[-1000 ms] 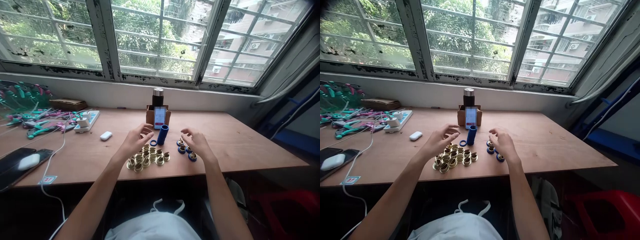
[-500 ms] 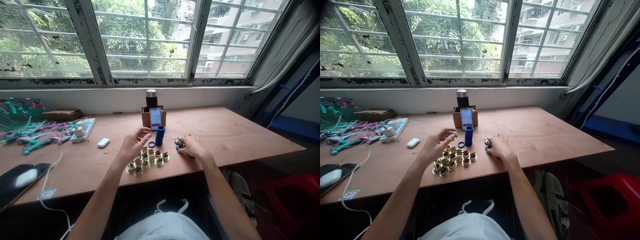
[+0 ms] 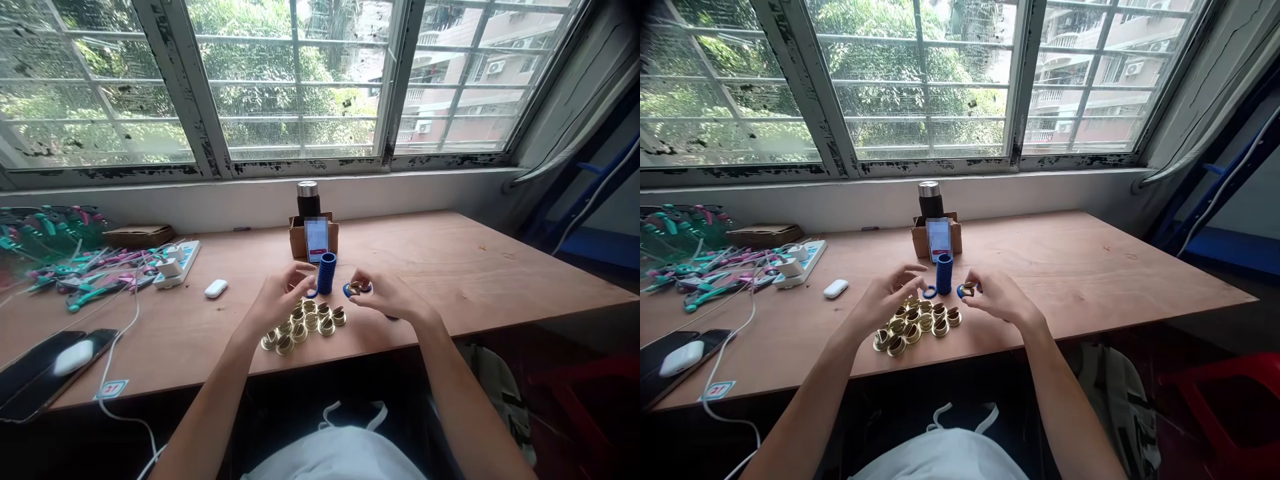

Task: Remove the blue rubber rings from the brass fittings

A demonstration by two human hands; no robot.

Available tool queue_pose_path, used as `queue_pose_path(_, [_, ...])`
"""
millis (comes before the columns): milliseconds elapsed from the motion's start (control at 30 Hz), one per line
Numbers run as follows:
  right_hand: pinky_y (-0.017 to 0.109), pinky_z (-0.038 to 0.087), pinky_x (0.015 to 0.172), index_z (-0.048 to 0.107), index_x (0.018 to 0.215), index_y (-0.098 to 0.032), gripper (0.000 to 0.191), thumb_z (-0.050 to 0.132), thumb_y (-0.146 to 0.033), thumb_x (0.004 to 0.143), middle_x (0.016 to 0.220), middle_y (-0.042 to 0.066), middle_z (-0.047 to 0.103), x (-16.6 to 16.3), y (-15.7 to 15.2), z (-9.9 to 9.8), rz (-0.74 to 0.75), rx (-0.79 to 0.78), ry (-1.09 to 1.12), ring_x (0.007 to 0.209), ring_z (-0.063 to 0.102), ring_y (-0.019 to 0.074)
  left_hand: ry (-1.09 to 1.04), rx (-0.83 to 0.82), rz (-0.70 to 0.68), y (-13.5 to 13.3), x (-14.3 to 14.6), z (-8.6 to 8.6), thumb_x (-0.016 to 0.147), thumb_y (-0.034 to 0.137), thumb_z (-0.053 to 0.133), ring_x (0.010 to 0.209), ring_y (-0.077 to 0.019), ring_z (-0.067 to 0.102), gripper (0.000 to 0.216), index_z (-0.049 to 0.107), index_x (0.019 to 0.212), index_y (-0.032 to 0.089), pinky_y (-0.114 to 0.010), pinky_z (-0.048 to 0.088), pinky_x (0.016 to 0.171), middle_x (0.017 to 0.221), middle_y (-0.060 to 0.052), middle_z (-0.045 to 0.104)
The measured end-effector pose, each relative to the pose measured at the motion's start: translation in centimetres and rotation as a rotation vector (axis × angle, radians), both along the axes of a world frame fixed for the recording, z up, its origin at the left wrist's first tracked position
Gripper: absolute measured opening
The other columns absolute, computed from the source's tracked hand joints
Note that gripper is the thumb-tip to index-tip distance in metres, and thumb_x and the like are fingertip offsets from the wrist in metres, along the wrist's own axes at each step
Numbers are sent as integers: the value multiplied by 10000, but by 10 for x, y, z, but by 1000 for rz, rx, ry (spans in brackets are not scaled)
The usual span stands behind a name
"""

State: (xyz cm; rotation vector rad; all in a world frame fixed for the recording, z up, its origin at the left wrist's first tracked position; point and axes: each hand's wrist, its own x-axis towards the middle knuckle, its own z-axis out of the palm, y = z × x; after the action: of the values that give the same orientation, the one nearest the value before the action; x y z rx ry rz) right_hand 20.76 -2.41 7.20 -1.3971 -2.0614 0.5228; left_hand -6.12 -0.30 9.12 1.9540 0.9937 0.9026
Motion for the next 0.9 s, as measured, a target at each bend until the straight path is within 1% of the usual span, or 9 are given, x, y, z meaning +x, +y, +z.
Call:
queue_pose_path(67, [317, 513, 725, 679, 949, -226, 81, 711, -249, 878, 917, 15, 738, -8, -4, 6, 96, 69, 115, 827, 672, 192, 4, -54, -60, -1, 1, -2, 1010, 539, 573, 872, -205, 714, 430, 628, 1282, 210, -325, 550, 731, 1020, -78, 765])
queue_pose_path(133, [331, 537, 743, 666, 1132, -237, 251, 732, -273, 892, 983, 20, 734, -17, -7, 9, 161, 126, 202, 845, 671, 187, 6, -114, -121, -3, 2, -4, 1022, 559, 539, 865, -201, 704, 455, 615, 1300, 208, -329, 547, 744, 1013, -74, 757])
queue_pose_path(200, [343, 554, 763, 608, 1323, -265, 445, 747, -275, 901, 1035, 24, 722, -26, -8, 10, 181, 184, 251, 862, 667, 186, -8, -185, -164, -5, 4, -6, 1038, 569, 498, 881, -196, 694, 466, 605, 1323, 215, -334, 544, 780, 1017, -66, 750])
queue_pose_path(267, [348, 562, 775, 607, 1368, -298, 476, 749, -268, 915, 1070, 31, 709, -34, -9, 9, 187, 251, 269, 887, 663, 189, -57, -238, -188, -7, 7, -7, 1046, 582, 467, 875, -193, 683, 471, 612, 1309, 219, -330, 538, 783, 1008, -57, 736])
queue_pose_path(433, [359, 549, 802, 689, 1207, -291, 313, 764, -231, 909, 1032, 21, 721, -51, -10, 5, 143, 403, 281, 905, 657, 203, -120, -285, -243, -11, 10, -6, 1054, 561, 468, 858, -187, 659, 440, 661, 1191, 190, -310, 517, 770, 892, -42, 680])
queue_pose_path(533, [354, 537, 767, 681, 1139, -272, 262, 774, -229, 898, 1000, 18, 732, -58, -10, 2, 74, 460, 309, 882, 661, 208, -175, -271, -243, -13, 11, -3, 1038, 529, 532, 901, -194, 658, 414, 636, 1257, 193, -324, 527, 803, 986, -59, 677])
queue_pose_path(600, [349, 531, 747, 676, 1101, -263, 216, 772, -253, 908, 986, 22, 727, -61, -9, 1, 49, 472, 328, 869, 658, 208, -192, -253, -227, -15, 11, 1, 1025, 510, 568, 939, -204, 659, 407, 625, 1275, 194, -334, 534, 824, 1040, -72, 675])
queue_pose_path(767, [339, 526, 736, 704, 988, -244, 109, 766, -303, 920, 1037, 56, 659, -68, -11, -1, -9, 483, 353, 882, 635, 207, -222, -235, -149, -16, 11, 4, 998, 486, 626, 963, -205, 660, 349, 613, 1190, 195, -297, 530, 779, 1045, -69, 675])
queue_pose_path(900, [319, 496, 678, 686, 949, -229, 104, 703, -330, 967, 867, 23, 647, -72, -12, -2, 12, 430, 421, 746, 596, 175, -302, -224, -158, -15, 14, 0, 1000, 492, 621, 879, -177, 647, 349, 568, 1150, 182, -289, 525, 749, 1004, -64, 670])
